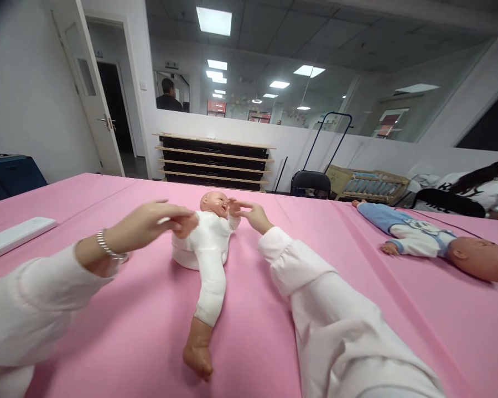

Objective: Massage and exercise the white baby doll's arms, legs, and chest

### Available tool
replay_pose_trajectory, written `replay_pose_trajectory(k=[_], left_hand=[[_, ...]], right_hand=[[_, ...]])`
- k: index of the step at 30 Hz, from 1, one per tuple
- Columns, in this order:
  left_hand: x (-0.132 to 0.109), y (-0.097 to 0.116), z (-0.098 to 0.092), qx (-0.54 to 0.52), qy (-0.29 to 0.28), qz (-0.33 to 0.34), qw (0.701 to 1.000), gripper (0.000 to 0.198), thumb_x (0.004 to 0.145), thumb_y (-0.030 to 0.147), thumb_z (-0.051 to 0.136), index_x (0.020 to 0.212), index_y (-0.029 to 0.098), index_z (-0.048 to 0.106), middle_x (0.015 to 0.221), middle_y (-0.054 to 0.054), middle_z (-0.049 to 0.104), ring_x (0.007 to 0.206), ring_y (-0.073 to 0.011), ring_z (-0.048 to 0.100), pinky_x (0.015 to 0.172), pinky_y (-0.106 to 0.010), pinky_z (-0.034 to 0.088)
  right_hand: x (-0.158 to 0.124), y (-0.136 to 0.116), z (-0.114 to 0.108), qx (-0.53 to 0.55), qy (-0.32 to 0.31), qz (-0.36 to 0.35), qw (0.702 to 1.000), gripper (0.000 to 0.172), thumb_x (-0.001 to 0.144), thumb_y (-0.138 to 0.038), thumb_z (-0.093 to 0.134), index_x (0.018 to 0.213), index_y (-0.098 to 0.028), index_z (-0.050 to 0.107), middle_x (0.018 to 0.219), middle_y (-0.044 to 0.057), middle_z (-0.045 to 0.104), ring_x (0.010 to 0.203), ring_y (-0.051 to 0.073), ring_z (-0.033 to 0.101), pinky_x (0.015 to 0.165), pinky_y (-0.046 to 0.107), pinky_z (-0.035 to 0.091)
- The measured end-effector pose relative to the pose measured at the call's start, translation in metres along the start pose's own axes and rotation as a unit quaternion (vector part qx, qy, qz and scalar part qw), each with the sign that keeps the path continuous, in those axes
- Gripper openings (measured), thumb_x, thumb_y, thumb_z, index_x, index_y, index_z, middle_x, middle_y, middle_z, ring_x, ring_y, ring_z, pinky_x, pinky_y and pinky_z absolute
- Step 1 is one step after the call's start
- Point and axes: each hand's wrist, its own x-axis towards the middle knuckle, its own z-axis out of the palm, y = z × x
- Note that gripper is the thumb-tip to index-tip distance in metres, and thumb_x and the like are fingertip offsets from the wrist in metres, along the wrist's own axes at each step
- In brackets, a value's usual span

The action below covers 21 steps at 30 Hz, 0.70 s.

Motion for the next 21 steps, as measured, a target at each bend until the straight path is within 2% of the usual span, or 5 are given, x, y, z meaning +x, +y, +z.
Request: replay_pose_trajectory(k=[3, 7, 12, 15, 21], left_hand=[[-0.047, -0.030, -0.020, -0.027, 0.123, -0.101, 0.987, 0.032, 0.077, 0.035, 0.051, 0.105, 0.025, 0.063, 0.102, 0.000, 0.064, 0.091, -0.0193, 0.060, 0.081, -0.028, 0.047], [-0.129, -0.049, -0.008, -0.056, 0.153, -0.264, 0.951, 0.034, 0.073, 0.051, 0.055, 0.098, 0.029, 0.063, 0.101, 0.001, 0.064, 0.092, -0.0208, 0.060, 0.076, -0.027, 0.049], [-0.194, -0.041, 0.023, -0.166, -0.018, -0.356, 0.919, 0.036, 0.071, 0.051, 0.058, 0.097, 0.027, 0.063, 0.102, -0.002, 0.064, 0.092, -0.0211, 0.060, 0.076, -0.027, 0.050], [-0.194, -0.043, 0.017, -0.181, -0.035, -0.371, 0.910, 0.045, 0.068, 0.054, 0.060, 0.105, 0.029, 0.060, 0.107, -0.002, 0.062, 0.096, -0.0221, 0.059, 0.080, -0.030, 0.049], [-0.116, -0.050, -0.044, -0.062, -0.010, -0.329, 0.942, 0.043, 0.075, 0.053, 0.051, 0.103, 0.021, 0.060, 0.099, -0.004, 0.064, 0.089, -0.0214, 0.058, 0.079, -0.031, 0.045]], right_hand=[[-0.023, 0.037, -0.026, 0.165, 0.086, 0.058, 0.981, 0.055, 0.066, -0.035, 0.062, 0.119, -0.024, 0.052, 0.132, -0.001, 0.041, 0.120, 0.006, 0.045, 0.112, 0.028, 0.034], [-0.057, 0.090, -0.035, 0.261, 0.147, 0.246, 0.922, 0.051, 0.074, -0.029, 0.054, 0.124, -0.032, 0.044, 0.131, -0.003, 0.041, 0.110, 0.001, 0.050, 0.114, 0.031, 0.035], [-0.068, 0.111, -0.034, 0.255, 0.094, 0.345, 0.899, 0.051, 0.080, -0.022, 0.043, 0.131, -0.019, 0.036, 0.103, 0.004, 0.057, 0.078, -0.006, 0.055, 0.094, 0.012, 0.047], [-0.053, 0.102, -0.044, 0.211, 0.080, 0.356, 0.907, 0.055, 0.080, -0.027, 0.043, 0.130, -0.005, 0.036, 0.088, 0.006, 0.058, 0.075, -0.006, 0.053, 0.092, 0.011, 0.044], [0.005, 0.043, -0.046, 0.115, 0.141, 0.268, 0.946, 0.051, 0.072, -0.034, 0.055, 0.122, -0.025, 0.048, 0.121, 0.002, 0.050, 0.092, 0.000, 0.053, 0.103, 0.022, 0.040]])
